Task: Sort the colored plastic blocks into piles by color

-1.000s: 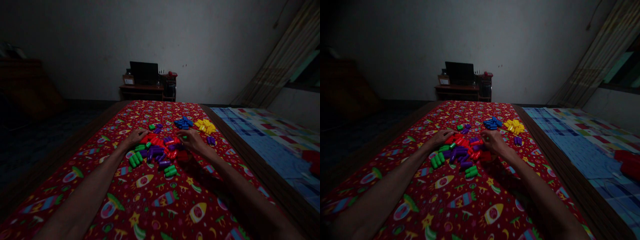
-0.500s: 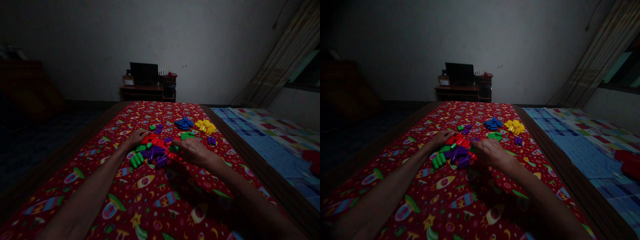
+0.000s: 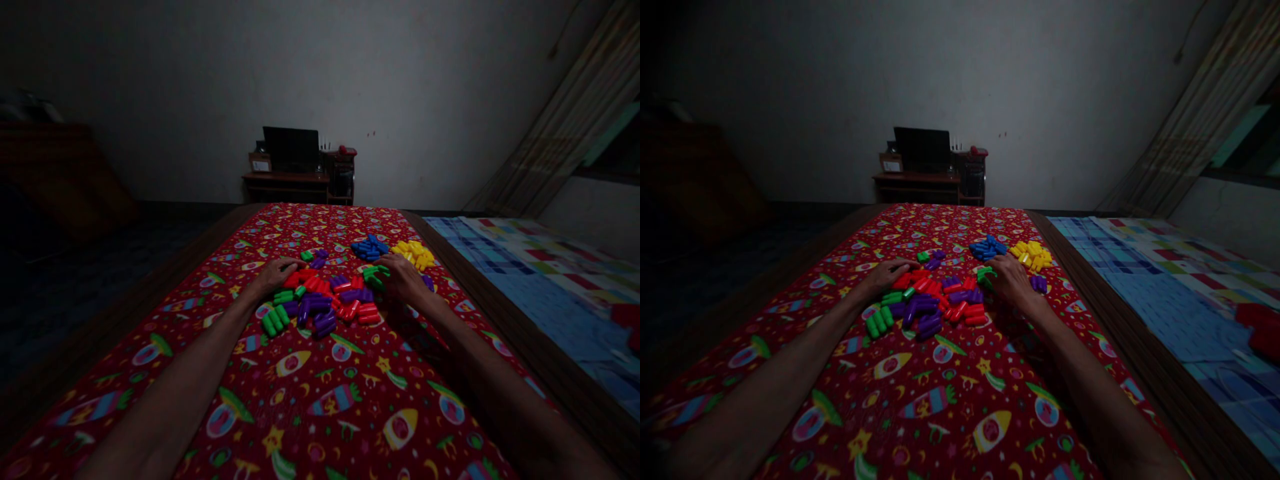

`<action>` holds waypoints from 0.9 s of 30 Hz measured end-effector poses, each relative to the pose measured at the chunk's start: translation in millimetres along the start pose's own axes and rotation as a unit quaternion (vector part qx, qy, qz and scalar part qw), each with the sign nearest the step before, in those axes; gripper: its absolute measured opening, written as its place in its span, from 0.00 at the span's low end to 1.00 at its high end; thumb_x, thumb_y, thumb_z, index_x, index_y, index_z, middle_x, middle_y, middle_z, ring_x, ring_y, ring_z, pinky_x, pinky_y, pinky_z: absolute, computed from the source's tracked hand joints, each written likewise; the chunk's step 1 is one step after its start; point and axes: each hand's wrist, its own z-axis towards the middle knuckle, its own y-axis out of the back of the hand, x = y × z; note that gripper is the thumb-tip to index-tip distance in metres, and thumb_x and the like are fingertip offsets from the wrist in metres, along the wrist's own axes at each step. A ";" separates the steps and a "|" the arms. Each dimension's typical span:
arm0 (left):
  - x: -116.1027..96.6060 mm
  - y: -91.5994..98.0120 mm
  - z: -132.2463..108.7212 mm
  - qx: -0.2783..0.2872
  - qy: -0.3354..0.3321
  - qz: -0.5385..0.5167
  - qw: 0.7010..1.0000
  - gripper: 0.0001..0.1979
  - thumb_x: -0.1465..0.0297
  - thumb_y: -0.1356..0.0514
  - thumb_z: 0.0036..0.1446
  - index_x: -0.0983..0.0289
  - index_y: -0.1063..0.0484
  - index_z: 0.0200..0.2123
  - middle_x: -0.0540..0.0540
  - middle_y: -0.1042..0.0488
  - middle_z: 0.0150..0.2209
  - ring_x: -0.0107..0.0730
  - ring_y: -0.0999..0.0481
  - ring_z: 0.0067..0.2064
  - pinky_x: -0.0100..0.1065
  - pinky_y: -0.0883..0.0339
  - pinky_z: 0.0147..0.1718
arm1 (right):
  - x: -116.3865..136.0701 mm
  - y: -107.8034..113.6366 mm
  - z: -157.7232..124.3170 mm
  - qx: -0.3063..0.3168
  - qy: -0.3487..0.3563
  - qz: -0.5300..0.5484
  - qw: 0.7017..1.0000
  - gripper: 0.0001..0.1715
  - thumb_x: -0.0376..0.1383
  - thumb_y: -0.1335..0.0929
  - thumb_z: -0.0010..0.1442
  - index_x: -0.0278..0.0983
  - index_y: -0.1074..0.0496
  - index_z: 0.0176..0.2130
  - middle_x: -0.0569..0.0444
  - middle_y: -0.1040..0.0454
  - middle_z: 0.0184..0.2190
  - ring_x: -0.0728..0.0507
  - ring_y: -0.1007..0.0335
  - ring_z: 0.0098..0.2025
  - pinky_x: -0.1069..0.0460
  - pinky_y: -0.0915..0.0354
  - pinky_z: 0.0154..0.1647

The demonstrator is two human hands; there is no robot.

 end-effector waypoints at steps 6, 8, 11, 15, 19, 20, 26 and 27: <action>3.1 -1.0 1.4 -0.011 -0.009 -0.012 1.000 0.24 0.56 0.49 0.53 0.64 0.21 0.42 0.59 0.21 0.45 0.44 0.23 0.47 0.40 0.32 0.50 | 56.4 -0.5 1.1 0.028 0.078 0.088 0.993 0.13 0.32 0.37 0.64 0.35 0.23 0.37 0.49 0.22 0.33 0.46 0.29 0.34 0.54 0.39 0.35; 4.5 -1.8 1.8 -0.013 -0.014 -0.012 1.000 0.24 0.56 0.49 0.53 0.64 0.22 0.41 0.59 0.21 0.45 0.43 0.23 0.48 0.40 0.32 0.51 | 79.3 -10.6 -2.9 0.048 0.125 0.093 0.987 0.12 0.35 0.37 0.65 0.35 0.24 0.42 0.48 0.23 0.36 0.45 0.28 0.37 0.53 0.37 0.37; 5.8 -2.4 2.0 -0.014 -0.020 -0.015 1.000 0.24 0.55 0.50 0.54 0.64 0.22 0.41 0.59 0.21 0.46 0.42 0.23 0.48 0.40 0.33 0.51 | 103.5 -28.6 -12.5 0.060 0.192 0.075 0.977 0.19 0.40 0.35 0.64 0.36 0.30 0.53 0.42 0.27 0.49 0.41 0.31 0.50 0.49 0.34 0.47; 7.7 -2.0 3.1 -0.010 -0.030 -0.006 0.999 0.25 0.54 0.50 0.55 0.64 0.22 0.40 0.59 0.21 0.46 0.43 0.23 0.48 0.40 0.33 0.52 | 113.4 -40.1 -23.8 0.065 0.239 0.040 0.968 0.26 0.42 0.34 0.63 0.35 0.36 0.57 0.37 0.36 0.58 0.37 0.41 0.60 0.40 0.38 0.57; 9.4 -2.3 4.5 -0.011 -0.041 0.000 0.999 0.26 0.53 0.51 0.54 0.64 0.21 0.39 0.59 0.21 0.45 0.43 0.23 0.47 0.41 0.33 0.51 | 126.1 -34.9 -15.9 0.043 0.254 0.054 0.965 0.21 0.40 0.37 0.66 0.36 0.35 0.55 0.40 0.36 0.57 0.39 0.41 0.60 0.41 0.40 0.60; 9.1 -2.4 4.4 -0.011 -0.040 -0.001 0.999 0.26 0.54 0.51 0.54 0.64 0.21 0.39 0.59 0.21 0.45 0.43 0.23 0.47 0.41 0.32 0.51 | 133.0 -33.9 -11.1 0.046 0.257 0.057 0.964 0.19 0.40 0.38 0.66 0.36 0.35 0.55 0.42 0.35 0.56 0.40 0.40 0.59 0.43 0.40 0.60; 2.9 -1.3 0.8 -0.010 -0.030 -0.003 1.000 0.24 0.55 0.50 0.55 0.65 0.22 0.40 0.59 0.21 0.46 0.43 0.23 0.48 0.41 0.34 0.53 | 168.3 -45.4 2.4 0.101 0.195 -0.041 0.975 0.19 0.33 0.35 0.62 0.29 0.35 0.52 0.33 0.33 0.52 0.34 0.36 0.54 0.39 0.36 0.52; 2.0 -1.0 0.2 -0.009 -0.028 -0.003 1.000 0.24 0.55 0.50 0.55 0.64 0.22 0.40 0.59 0.21 0.45 0.43 0.24 0.49 0.41 0.34 0.53 | 167.2 -49.0 0.6 0.094 0.194 -0.047 0.975 0.19 0.32 0.35 0.62 0.29 0.35 0.53 0.31 0.35 0.54 0.34 0.38 0.55 0.38 0.37 0.53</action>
